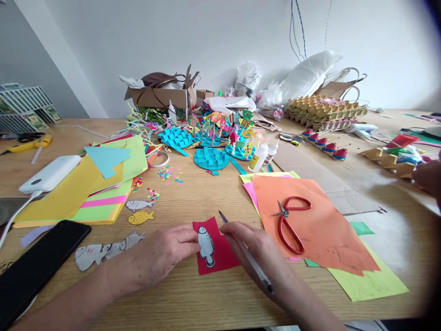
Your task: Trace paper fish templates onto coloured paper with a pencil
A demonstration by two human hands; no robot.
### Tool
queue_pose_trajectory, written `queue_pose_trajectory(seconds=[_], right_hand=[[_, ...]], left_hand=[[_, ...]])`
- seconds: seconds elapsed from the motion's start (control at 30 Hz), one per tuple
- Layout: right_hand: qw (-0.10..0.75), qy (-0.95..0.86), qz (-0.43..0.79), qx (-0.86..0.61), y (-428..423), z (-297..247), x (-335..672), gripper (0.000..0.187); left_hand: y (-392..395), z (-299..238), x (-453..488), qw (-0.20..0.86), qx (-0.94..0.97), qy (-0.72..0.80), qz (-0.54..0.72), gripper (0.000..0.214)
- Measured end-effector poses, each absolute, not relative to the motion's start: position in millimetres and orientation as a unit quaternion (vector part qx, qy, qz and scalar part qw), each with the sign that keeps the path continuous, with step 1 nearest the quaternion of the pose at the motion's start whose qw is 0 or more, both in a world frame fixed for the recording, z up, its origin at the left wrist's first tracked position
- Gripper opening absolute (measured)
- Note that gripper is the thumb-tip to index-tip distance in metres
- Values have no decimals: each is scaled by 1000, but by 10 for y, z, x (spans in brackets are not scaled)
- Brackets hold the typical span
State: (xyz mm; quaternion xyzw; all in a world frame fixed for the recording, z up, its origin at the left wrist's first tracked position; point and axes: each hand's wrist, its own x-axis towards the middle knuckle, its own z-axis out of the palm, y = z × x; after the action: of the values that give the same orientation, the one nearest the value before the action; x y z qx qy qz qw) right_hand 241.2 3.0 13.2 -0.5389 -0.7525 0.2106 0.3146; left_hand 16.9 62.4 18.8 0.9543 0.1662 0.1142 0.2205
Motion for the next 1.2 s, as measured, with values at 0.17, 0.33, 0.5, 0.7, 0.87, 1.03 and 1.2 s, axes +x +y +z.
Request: queue_pose_trajectory(seconds=[0.17,0.33,0.5,0.7,0.87,1.03,1.2], right_hand=[[302,-773,183,-527,-34,-34,2329,18],[319,-781,187,-503,-93,-74,2295,20],[418,-696,123,-570,-200,19,2527,11],[416,-641,95,-638,-293,106,2701,10],[401,-728,96,-548,-266,-43,2508,19],[358,-790,94,-489,-221,-141,2326,17],[360,-800,111,-467,-215,-184,2268,17]], left_hand=[[717,136,190,237,945,185,128,37],[843,90,249,269,939,178,118,38],[878,-67,260,264,942,136,155,37],[844,-129,229,196,966,134,99,32],[817,-148,221,166,974,134,72,29],[807,-163,199,152,977,135,70,34],[806,-162,194,159,977,133,57,36]])
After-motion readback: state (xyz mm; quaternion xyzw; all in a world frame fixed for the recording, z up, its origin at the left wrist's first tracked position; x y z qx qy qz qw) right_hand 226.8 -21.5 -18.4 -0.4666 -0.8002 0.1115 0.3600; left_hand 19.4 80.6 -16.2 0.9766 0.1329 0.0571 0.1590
